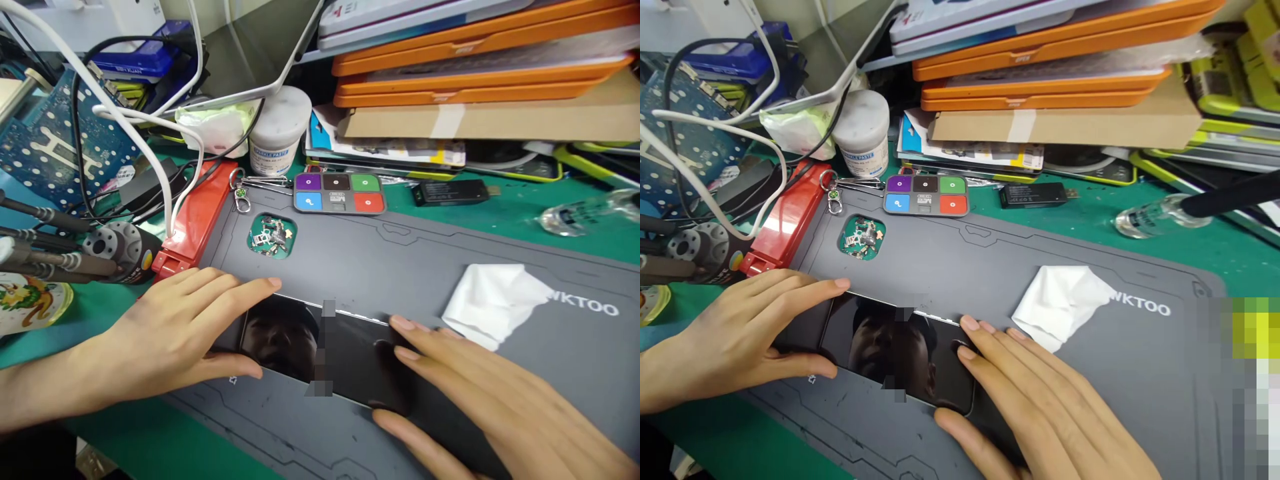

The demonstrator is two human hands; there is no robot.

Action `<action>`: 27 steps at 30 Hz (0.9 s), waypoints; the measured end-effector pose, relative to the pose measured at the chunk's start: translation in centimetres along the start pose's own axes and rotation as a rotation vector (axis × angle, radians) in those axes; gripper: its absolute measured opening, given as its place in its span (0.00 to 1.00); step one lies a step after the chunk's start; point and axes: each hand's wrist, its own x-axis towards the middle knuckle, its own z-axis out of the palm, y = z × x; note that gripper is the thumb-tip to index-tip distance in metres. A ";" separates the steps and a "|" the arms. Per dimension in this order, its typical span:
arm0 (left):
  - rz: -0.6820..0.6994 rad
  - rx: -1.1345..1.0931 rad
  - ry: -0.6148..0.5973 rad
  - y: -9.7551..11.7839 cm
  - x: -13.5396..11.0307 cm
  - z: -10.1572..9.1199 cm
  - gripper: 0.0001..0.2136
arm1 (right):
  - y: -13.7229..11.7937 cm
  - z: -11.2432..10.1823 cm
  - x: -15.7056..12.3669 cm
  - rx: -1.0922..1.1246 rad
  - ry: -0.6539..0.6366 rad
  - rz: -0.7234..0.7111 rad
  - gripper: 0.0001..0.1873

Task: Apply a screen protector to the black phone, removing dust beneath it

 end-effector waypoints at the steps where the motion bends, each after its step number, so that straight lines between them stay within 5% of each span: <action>1: 0.003 -0.002 0.004 0.0 0.0 0.0 0.33 | -0.1 0.0 0.1 -0.008 0.004 -0.003 0.30; 14: 0.021 0.025 0.038 -0.6 -0.3 0.6 0.33 | -1.0 -1.2 1.8 -0.066 0.005 -0.053 0.28; 27: 0.032 0.072 0.038 -1.0 -0.3 0.7 0.32 | -0.2 -1.3 1.9 0.033 -0.036 0.027 0.38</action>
